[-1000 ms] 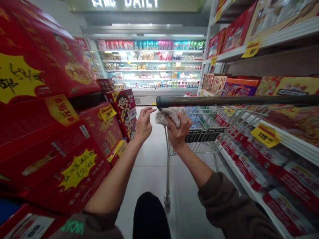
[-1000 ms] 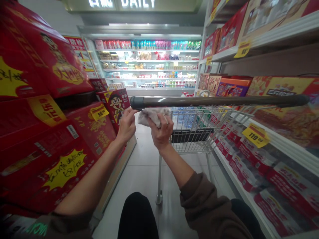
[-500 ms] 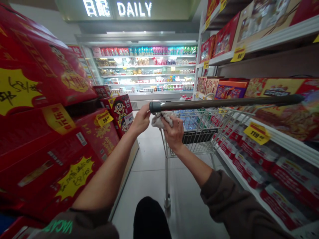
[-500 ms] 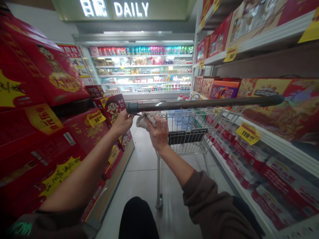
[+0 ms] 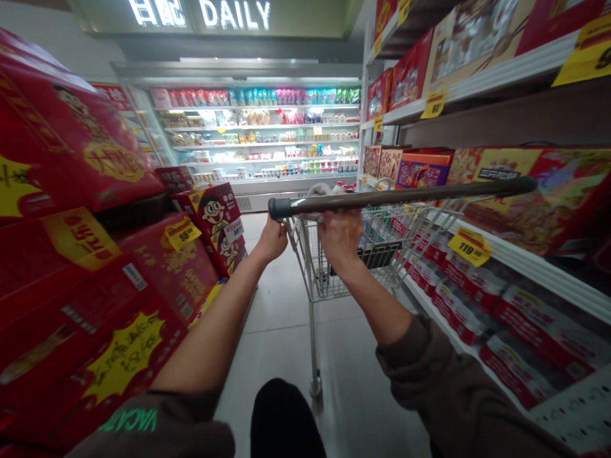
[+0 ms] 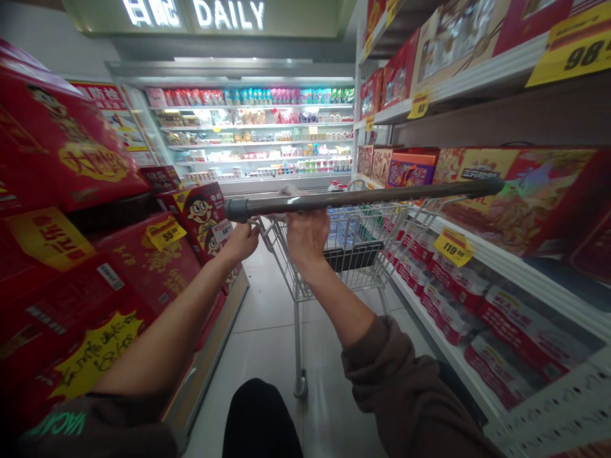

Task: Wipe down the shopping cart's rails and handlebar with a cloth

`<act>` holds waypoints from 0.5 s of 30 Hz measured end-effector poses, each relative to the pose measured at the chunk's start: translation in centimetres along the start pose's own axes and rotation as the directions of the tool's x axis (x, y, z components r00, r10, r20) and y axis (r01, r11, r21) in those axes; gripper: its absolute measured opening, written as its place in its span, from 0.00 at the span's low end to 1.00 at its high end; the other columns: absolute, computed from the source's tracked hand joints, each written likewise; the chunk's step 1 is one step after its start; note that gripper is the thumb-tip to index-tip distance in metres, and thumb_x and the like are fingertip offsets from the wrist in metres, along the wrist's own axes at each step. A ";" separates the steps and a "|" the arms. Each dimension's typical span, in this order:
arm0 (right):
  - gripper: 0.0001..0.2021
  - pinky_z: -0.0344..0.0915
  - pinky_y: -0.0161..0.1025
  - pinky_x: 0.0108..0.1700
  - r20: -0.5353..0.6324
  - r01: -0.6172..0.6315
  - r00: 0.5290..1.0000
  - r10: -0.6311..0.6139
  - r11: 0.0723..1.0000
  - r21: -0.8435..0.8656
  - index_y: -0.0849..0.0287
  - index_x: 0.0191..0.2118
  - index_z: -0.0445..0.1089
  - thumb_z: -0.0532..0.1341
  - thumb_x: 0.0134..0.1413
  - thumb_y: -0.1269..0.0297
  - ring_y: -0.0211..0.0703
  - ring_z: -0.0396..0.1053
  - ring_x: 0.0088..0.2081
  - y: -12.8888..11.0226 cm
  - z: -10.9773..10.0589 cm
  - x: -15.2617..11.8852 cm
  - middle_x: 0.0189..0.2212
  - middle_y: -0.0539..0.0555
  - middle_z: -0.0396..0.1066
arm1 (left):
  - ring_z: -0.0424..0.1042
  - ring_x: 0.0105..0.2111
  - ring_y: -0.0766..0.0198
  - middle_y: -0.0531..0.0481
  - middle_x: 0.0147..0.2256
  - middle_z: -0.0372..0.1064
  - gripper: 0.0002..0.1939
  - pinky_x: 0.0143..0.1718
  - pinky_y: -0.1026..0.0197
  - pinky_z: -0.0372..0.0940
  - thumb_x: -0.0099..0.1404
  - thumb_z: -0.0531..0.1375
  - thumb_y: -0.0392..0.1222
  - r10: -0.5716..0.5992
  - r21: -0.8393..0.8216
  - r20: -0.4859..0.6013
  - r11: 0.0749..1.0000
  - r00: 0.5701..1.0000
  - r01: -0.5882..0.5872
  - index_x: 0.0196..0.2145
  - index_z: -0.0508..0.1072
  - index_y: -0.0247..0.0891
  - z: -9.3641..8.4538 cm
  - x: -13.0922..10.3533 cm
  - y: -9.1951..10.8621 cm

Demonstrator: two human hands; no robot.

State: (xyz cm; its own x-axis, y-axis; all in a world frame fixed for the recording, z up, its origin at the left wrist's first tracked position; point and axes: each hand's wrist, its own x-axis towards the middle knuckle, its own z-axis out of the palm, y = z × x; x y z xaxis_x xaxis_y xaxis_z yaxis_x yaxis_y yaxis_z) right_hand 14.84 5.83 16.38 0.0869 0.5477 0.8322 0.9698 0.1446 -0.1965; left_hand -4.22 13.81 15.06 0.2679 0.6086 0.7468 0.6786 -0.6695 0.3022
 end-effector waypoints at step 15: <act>0.29 0.63 0.65 0.57 -0.345 0.169 0.923 -0.171 0.985 -0.038 0.42 0.61 0.69 0.64 0.53 0.68 0.68 0.55 0.62 3.6 -9.4 -2.7 0.61 0.56 0.62 | 0.66 0.59 0.49 0.35 0.53 0.68 0.29 0.65 0.40 0.59 0.59 0.53 0.31 0.040 -0.082 -0.101 0.995 0.994 -0.049 0.59 0.62 0.35 1.2 -1.1 1.8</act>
State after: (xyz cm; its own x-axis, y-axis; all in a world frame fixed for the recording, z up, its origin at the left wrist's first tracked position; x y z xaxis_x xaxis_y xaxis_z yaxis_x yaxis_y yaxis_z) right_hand 20.23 -2.91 18.34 -0.0073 0.1966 0.9805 0.9785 0.2037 -0.0336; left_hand -2.48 12.46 14.06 0.2250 0.5351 0.8143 0.6063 -0.7311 0.3129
